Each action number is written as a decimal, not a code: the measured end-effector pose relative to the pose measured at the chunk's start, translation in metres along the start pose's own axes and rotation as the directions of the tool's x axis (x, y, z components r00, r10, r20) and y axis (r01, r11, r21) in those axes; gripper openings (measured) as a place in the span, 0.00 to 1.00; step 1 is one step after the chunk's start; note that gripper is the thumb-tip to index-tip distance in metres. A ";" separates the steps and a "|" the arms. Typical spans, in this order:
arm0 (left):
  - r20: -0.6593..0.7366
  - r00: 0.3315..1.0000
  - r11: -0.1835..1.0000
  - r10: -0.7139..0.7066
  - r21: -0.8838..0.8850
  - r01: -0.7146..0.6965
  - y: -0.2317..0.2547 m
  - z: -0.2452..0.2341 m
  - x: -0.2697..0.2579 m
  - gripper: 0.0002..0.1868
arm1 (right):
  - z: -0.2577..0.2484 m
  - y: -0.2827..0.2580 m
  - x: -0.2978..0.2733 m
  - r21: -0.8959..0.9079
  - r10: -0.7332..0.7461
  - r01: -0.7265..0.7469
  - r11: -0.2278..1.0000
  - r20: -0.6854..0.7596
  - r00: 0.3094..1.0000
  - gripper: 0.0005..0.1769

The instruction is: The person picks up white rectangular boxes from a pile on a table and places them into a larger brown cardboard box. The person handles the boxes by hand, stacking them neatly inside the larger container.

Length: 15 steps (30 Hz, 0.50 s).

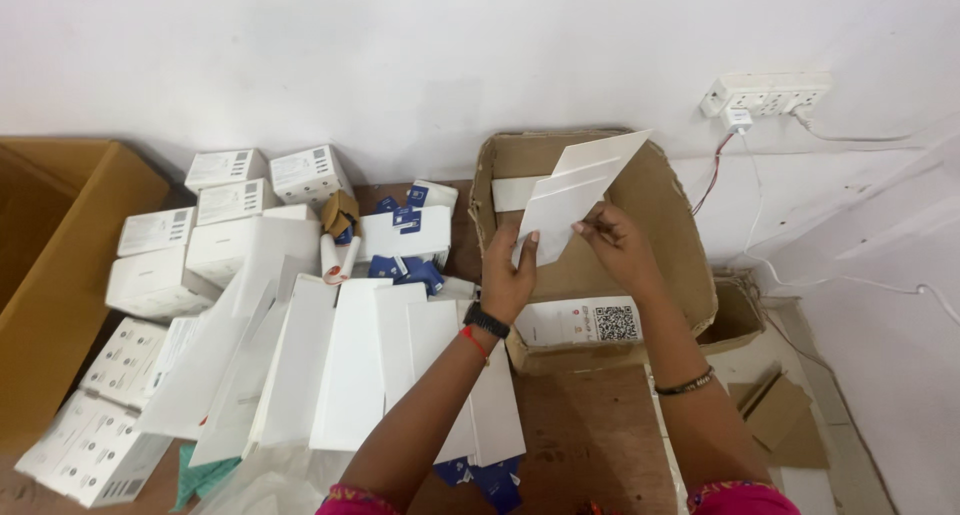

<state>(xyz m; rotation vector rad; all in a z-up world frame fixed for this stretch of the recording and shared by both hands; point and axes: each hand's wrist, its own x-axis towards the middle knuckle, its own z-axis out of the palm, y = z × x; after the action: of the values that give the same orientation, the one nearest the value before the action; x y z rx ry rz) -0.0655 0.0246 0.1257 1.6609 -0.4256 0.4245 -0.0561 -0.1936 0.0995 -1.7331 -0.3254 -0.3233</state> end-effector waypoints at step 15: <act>0.354 0.752 0.729 -0.556 0.643 0.236 -0.247 0.089 0.000 0.11 | -0.013 0.148 0.014 -0.409 0.376 -0.322 0.854 0.058 0.925 0.15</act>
<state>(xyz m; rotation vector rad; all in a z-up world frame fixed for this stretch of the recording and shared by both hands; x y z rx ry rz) 0.0627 -0.0332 -0.0961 2.4037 -0.3182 -0.3123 0.0139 -0.2327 -0.0266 -2.1748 -0.0325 0.0023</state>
